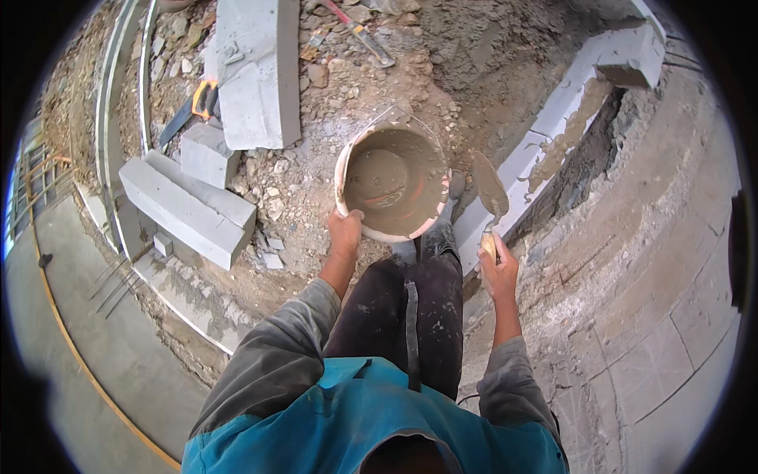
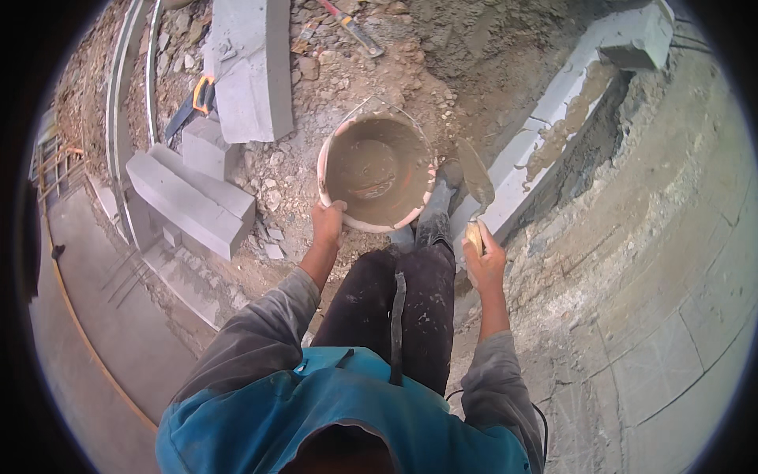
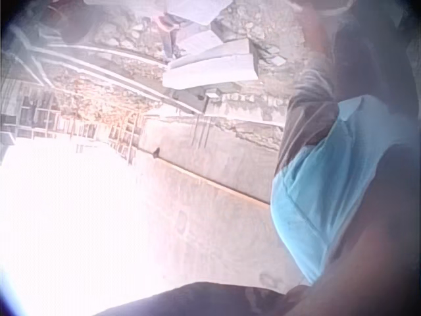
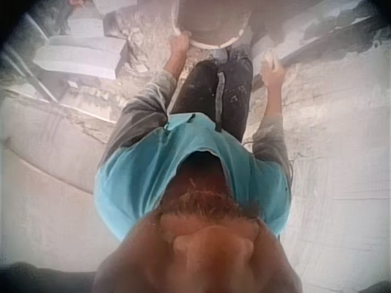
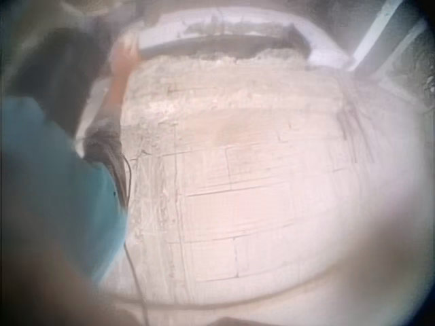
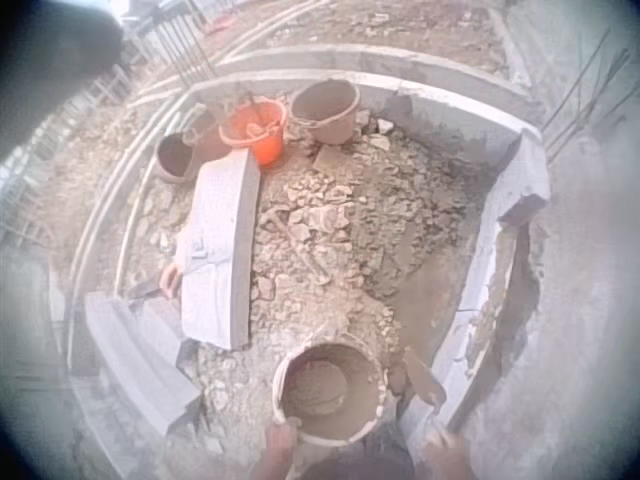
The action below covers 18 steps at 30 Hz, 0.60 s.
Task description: The person cuts a white tile with a hand saw, then scoops cement from a bucket with a trowel and spreads it onto a curved wall section. They place the cut tile onto the wet cement, tap it into place with a hammer, and repeat the process of applying cement and setting additional tiles along the curve.
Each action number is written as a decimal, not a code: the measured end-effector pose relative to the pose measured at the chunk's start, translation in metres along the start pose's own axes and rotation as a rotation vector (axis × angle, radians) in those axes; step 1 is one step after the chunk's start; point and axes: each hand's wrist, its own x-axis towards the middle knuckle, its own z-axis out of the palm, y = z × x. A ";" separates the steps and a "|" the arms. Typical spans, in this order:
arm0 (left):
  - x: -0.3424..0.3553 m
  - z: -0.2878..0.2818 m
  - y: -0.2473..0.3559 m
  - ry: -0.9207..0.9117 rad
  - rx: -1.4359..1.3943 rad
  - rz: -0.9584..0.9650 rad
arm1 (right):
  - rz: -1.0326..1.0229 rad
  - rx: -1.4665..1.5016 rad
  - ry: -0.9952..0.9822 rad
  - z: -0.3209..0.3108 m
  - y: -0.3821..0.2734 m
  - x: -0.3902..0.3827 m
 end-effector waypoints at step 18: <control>-0.006 -0.194 -0.044 0.427 -0.961 -0.177 | -0.351 -0.796 -0.508 0.126 -0.080 -0.019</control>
